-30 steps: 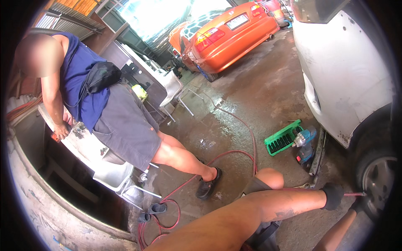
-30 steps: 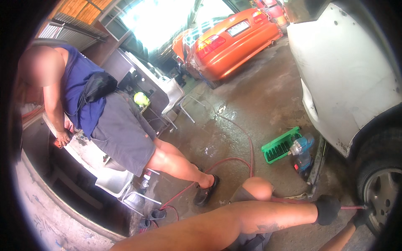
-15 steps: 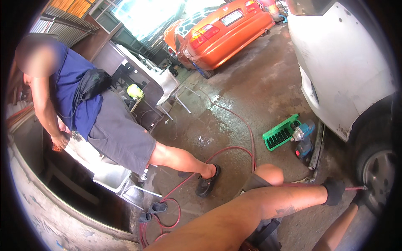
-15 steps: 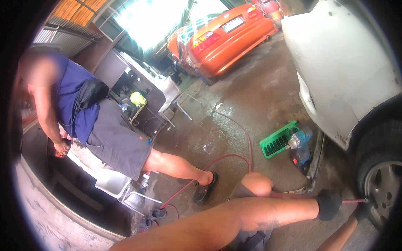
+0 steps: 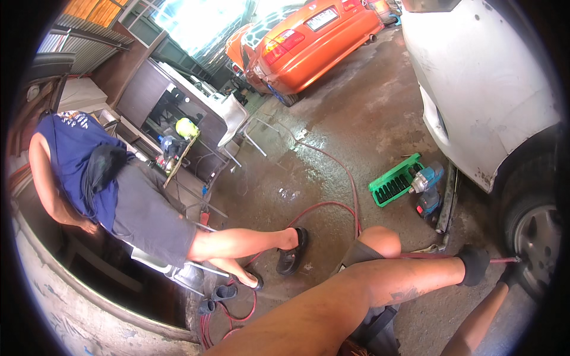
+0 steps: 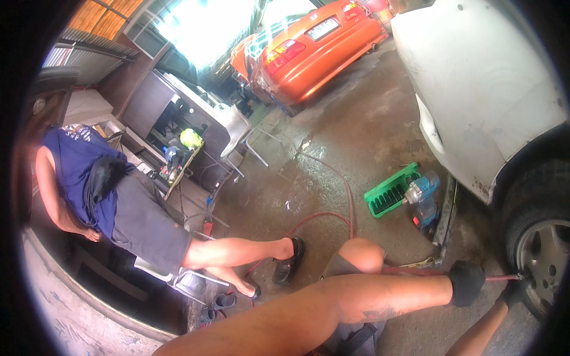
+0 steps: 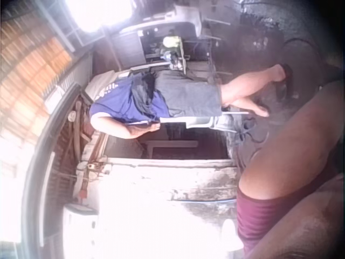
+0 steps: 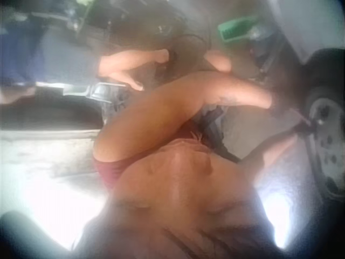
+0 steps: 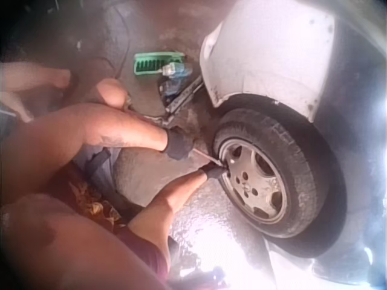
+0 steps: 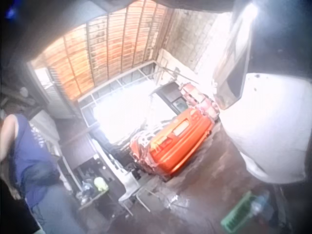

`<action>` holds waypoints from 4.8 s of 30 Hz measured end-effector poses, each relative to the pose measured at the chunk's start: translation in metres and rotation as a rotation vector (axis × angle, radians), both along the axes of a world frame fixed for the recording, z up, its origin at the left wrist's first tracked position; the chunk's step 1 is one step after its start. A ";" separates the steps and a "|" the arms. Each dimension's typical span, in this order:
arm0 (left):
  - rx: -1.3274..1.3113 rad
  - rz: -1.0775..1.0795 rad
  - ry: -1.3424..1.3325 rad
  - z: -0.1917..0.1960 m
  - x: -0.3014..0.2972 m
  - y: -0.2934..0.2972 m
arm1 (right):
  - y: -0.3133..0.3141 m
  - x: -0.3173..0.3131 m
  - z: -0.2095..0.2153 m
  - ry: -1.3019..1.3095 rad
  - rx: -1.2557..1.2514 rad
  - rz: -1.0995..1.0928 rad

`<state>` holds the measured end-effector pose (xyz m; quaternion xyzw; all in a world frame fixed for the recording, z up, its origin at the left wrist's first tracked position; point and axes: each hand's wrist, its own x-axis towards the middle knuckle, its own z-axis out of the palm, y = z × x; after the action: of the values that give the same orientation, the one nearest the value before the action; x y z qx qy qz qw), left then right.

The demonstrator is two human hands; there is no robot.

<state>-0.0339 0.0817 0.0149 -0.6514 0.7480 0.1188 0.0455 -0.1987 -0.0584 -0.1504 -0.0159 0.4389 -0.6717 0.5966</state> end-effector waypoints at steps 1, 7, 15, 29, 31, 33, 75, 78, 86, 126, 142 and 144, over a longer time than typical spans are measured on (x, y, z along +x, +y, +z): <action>-0.003 0.000 -0.012 -0.002 -0.001 0.000 | 0.001 0.000 -0.001 0.002 -0.017 -0.004; 0.012 -0.051 -0.054 0.003 0.000 0.001 | 0.005 0.005 0.010 -0.018 0.009 -0.015; -0.001 -0.029 -0.057 0.008 -0.002 0.002 | -0.001 -0.001 -0.002 -0.048 -0.032 -0.021; 0.079 -0.032 -0.008 0.017 0.000 0.001 | 0.008 0.001 0.008 0.100 -0.020 -0.019; 0.104 -0.002 -0.025 0.018 -0.001 0.001 | 0.010 0.005 0.017 0.089 0.022 -0.020; 0.113 0.011 -0.034 0.017 -0.001 0.001 | 0.012 0.007 0.023 0.088 0.059 -0.021; -0.074 -0.020 -0.100 -0.004 0.000 -0.023 | -0.004 -0.016 -0.028 0.009 -0.102 0.071; -0.103 -0.032 -0.130 -0.014 0.003 -0.021 | 0.001 -0.011 -0.029 -0.022 -0.125 0.059; -0.087 -0.019 -0.050 -0.014 0.000 -0.036 | -0.023 -0.068 -0.130 0.276 -0.348 0.304; -0.079 -0.172 -0.015 -0.002 0.003 -0.042 | 0.021 -0.056 0.019 -0.209 -0.080 0.327; -0.057 -0.196 -0.073 -0.009 0.017 -0.046 | 0.014 -0.034 0.015 0.183 -0.030 0.359; -0.047 -0.221 -0.080 0.000 0.016 -0.048 | 0.012 -0.033 0.015 0.202 -0.011 0.368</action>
<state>-0.0177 0.0336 0.0149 -0.5702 0.8153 0.0693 0.0730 -0.2318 -0.0466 -0.1356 -0.1663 0.4823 -0.5488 0.6622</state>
